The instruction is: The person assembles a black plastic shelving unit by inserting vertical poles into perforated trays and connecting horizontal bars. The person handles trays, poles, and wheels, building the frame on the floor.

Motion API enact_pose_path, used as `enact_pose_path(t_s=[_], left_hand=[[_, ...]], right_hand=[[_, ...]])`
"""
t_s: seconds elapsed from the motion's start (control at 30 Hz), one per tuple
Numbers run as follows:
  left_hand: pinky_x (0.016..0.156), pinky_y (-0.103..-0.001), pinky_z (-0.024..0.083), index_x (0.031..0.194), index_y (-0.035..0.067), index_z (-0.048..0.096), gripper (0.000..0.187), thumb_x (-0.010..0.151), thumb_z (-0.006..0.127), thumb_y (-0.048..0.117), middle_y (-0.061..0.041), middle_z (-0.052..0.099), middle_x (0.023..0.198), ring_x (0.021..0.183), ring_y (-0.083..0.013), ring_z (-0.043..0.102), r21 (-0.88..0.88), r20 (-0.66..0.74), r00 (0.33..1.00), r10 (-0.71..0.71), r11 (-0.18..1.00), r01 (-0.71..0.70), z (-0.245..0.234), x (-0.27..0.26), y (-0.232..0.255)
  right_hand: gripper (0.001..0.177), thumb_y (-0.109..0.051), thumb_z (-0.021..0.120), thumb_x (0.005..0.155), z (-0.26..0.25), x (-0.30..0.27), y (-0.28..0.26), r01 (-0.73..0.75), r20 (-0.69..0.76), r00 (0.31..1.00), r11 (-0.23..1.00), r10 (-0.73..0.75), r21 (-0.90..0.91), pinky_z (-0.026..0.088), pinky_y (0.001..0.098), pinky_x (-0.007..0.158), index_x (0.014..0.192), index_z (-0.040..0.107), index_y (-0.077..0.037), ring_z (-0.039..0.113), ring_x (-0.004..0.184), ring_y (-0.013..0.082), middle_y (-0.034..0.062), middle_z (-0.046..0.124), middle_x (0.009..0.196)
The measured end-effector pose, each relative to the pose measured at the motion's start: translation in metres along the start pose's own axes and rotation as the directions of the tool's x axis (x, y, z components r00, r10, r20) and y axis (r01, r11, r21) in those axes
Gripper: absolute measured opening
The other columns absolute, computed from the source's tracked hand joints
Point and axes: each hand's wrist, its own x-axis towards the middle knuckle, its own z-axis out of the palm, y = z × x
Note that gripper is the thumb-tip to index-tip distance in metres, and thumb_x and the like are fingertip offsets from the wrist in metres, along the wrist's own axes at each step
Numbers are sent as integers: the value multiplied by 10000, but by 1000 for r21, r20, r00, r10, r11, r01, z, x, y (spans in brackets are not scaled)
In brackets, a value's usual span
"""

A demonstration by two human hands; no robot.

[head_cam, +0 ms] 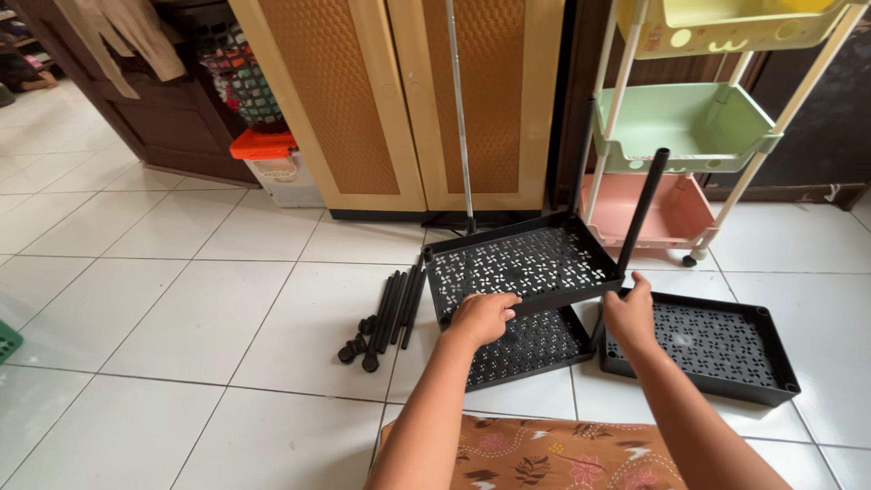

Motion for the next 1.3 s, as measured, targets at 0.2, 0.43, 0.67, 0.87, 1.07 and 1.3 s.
enact_pose_path(t_s=[0.2,0.43,0.67,0.87,1.07,1.3], left_hand=[[1210,-404,259,1229,318,717,266,997,592,277,-23,767,1107,1165,-230,615,55,72,989,133,989,-137,5,7,-5],[1237,-432,215,1216,318,719,255,991,609,267,-50,764,1069,1069,-218,682,53,92,961,260,963,-265,21,25,10],[1246,-443,202,1185,311,740,240,973,636,267,-34,762,1110,1119,-189,662,53,109,930,351,932,-358,51,47,48],[1242,-453,209,1161,249,744,277,913,649,172,18,717,1247,1288,-167,572,184,57,935,349,917,-353,63,58,83],[1126,-466,417,1421,164,564,496,951,691,255,-125,619,1399,1331,-308,534,-305,-79,869,488,818,-487,98,56,154],[858,-392,546,1283,93,565,470,926,731,349,-131,705,1064,956,-259,684,-700,-167,928,333,623,-349,164,43,255]], right_hand=[[586,-244,609,971,-33,0,-1,86,61,994,994,-90,72,514,406,807,1497,419,-67,674,871,286,176,683,1044],[365,-342,532,1063,-71,-16,10,40,34,999,999,-41,24,524,413,830,1273,599,-52,699,891,301,171,729,1028],[445,-387,511,1063,-124,-21,22,-43,-34,999,997,41,-61,528,427,799,1352,571,-53,706,852,311,198,733,964],[398,-392,577,1029,-149,-29,36,-85,-15,996,989,84,-124,543,356,720,1266,636,-78,713,816,215,129,758,950],[346,-312,699,951,-134,-38,59,-35,-3,999,997,36,69,515,306,696,1233,706,-111,665,834,158,114,756,955],[363,-306,638,957,-116,-30,94,30,-66,997,995,-37,-100,515,393,786,1208,659,-45,691,944,307,184,763,1012]])
